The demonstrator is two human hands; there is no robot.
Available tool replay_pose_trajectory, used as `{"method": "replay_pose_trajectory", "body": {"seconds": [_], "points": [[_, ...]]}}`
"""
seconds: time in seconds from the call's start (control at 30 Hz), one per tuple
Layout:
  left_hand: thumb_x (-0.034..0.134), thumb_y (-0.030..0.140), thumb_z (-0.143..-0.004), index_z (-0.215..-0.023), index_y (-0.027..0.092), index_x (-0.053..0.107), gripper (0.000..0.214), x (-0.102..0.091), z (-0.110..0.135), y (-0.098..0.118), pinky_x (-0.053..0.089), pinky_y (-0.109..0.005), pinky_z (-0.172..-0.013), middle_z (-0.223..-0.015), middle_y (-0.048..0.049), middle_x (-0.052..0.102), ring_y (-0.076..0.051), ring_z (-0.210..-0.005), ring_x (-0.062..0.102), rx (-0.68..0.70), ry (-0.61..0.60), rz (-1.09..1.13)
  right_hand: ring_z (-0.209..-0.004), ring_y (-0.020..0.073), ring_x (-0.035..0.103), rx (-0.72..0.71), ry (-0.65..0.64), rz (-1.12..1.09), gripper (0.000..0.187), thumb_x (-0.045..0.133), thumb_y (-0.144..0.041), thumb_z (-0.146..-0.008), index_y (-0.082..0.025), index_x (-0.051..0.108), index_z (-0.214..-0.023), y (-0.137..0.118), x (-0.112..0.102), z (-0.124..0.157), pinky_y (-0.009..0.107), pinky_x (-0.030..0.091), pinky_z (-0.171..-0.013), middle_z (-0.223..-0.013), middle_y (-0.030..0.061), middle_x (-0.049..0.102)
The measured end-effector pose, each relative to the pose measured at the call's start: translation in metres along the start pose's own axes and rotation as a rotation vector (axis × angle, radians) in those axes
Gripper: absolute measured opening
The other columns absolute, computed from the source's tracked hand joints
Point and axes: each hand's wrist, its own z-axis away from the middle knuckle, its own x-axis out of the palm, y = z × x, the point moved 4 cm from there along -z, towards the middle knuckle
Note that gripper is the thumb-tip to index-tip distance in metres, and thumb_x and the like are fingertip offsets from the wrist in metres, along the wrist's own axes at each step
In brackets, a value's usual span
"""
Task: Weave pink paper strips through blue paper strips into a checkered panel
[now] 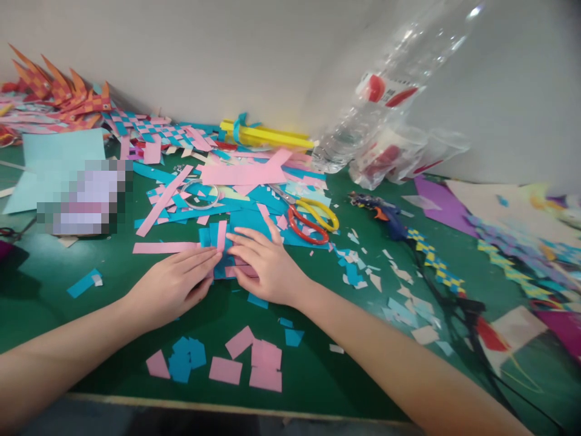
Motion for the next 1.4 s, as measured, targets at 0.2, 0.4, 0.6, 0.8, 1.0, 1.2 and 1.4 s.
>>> {"method": "replay_pose_trajectory", "body": {"seconds": [0.2,0.4,0.6,0.8,1.0,1.2,1.4], "points": [[0.046,0.021,-0.097,-0.127,0.01,0.061,0.036,0.0,0.0,0.0,0.054,-0.039,-0.101,-0.127,-0.0126,0.066,-0.024,-0.116,0.064,0.002,-0.005,-0.018,-0.119,0.0239,0.061,-0.023,0.043,-0.009,0.023,0.054,-0.029,-0.089,-0.02,0.067,-0.106,-0.001,0.0,0.001,0.057,0.004,-0.123,-0.119,0.0054,0.072],[0.046,0.022,-0.097,-0.129,0.013,0.061,0.037,0.001,0.0,-0.001,0.053,-0.039,-0.102,-0.129,-0.011,0.065,-0.024,-0.117,0.064,-0.01,0.0,0.0,-0.137,0.0279,0.045,0.057,-0.015,0.028,0.036,0.053,-0.04,-0.092,-0.016,0.057,-0.119,0.003,0.003,-0.002,0.06,0.006,-0.122,-0.142,0.0131,0.055],[0.045,0.021,-0.096,-0.127,0.01,0.062,0.037,0.0,-0.001,0.0,0.054,-0.04,-0.1,-0.127,-0.013,0.067,-0.025,-0.116,0.064,-0.008,-0.001,0.004,-0.144,0.0306,0.035,0.104,-0.161,0.049,0.038,0.052,-0.048,-0.092,-0.017,0.056,-0.113,0.005,0.008,-0.006,0.066,0.011,-0.119,-0.148,0.0157,0.048],[0.046,0.021,-0.096,-0.127,0.011,0.063,0.036,-0.001,-0.002,0.001,0.053,-0.04,-0.102,-0.127,-0.0127,0.066,-0.025,-0.116,0.064,-0.001,0.005,0.008,-0.139,0.029,0.043,0.083,-0.109,0.052,0.04,0.055,-0.043,-0.091,-0.018,0.057,-0.123,0.005,0.007,-0.005,0.064,0.007,-0.121,-0.143,0.0115,0.054],[0.044,0.022,-0.097,-0.124,0.007,0.063,0.036,-0.002,-0.004,0.001,0.054,-0.039,-0.1,-0.126,-0.0146,0.067,-0.025,-0.115,0.065,0.01,-0.01,-0.027,-0.128,0.0267,0.055,0.015,0.012,0.04,0.035,0.055,-0.037,-0.092,-0.017,0.063,-0.119,0.003,0.004,-0.003,0.06,0.008,-0.123,-0.129,0.0093,0.066],[0.044,0.022,-0.097,-0.127,0.01,0.061,0.036,-0.002,-0.002,0.0,0.055,-0.038,-0.099,-0.126,-0.0126,0.067,-0.023,-0.115,0.065,-0.007,-0.01,-0.022,-0.1,0.0179,0.071,-0.113,0.19,-0.012,0.021,0.049,-0.019,-0.092,-0.017,0.068,-0.1,-0.003,-0.006,0.0,0.053,0.031,-0.119,-0.11,0.008,0.074],[0.045,0.022,-0.097,-0.125,0.011,0.063,0.035,-0.002,-0.001,0.0,0.055,-0.038,-0.1,-0.124,-0.0119,0.068,-0.023,-0.114,0.066,-0.008,0.013,0.016,-0.101,0.0162,0.071,-0.209,0.287,-0.107,0.016,0.052,-0.012,-0.089,-0.018,0.066,-0.093,-0.005,-0.009,0.004,0.04,0.054,-0.103,-0.106,0.009,0.074]]}}
